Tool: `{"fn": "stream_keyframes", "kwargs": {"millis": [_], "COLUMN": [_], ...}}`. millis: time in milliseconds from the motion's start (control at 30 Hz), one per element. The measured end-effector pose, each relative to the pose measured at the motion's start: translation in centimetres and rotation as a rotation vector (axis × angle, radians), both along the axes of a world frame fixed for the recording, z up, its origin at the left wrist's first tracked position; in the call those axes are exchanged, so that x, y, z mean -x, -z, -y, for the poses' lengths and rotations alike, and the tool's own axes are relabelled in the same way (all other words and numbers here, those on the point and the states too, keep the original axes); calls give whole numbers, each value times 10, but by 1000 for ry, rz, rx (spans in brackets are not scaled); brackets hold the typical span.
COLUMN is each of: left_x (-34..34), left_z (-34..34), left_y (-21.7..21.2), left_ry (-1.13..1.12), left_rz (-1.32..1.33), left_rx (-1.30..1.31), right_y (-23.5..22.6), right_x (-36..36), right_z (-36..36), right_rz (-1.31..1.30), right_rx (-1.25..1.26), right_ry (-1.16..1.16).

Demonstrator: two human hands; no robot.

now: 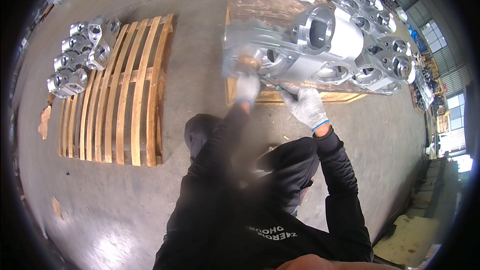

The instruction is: The person deburrs and smooths the edges of a large aluminum casting using a hand file and a sanding block. They repeatedly reposition the part on a wooden pallet, work on multiple edges and faces, and then place the finished part onto a stack of similar castings.

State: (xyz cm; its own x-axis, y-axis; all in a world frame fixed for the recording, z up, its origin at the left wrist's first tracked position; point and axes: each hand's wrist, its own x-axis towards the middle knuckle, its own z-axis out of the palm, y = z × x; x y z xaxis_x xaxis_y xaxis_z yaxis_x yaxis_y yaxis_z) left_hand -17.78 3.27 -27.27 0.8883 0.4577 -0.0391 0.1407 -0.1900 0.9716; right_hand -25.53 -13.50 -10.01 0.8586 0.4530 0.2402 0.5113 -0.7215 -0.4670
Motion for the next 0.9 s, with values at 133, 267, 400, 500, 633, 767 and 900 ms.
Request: {"fn": "stream_keyframes", "kwargs": {"millis": [133, 267, 400, 500, 633, 767, 900], "left_x": [-4, -5, -7, -10, -5, 0, -5], "left_z": [12, 33, 30, 28, 37, 40, 42], "left_y": [16, 22, 25, 26, 23, 16, 14], "left_ry": [33, 56, 126, 37, 30, 112, 121], "left_rz": [126, -20, 145, 133, 422, 491, 208], "left_rx": [42, 465, 413, 270, 302, 350, 628], "right_y": [-7, -17, -22, -24, -31, -39, -47], "right_x": [-17, -36, -43, -41, -42, -50, -56], "right_z": [13, 29, 30, 25, 26, 29, 30], "right_rz": [79, 69, 134, 110, 58, 89, 120], "right_rx": [108, 275, 356, 353, 310, 332, 374], "right_ry": [-117, -150, -159, -150, -199, -207, -266]}}
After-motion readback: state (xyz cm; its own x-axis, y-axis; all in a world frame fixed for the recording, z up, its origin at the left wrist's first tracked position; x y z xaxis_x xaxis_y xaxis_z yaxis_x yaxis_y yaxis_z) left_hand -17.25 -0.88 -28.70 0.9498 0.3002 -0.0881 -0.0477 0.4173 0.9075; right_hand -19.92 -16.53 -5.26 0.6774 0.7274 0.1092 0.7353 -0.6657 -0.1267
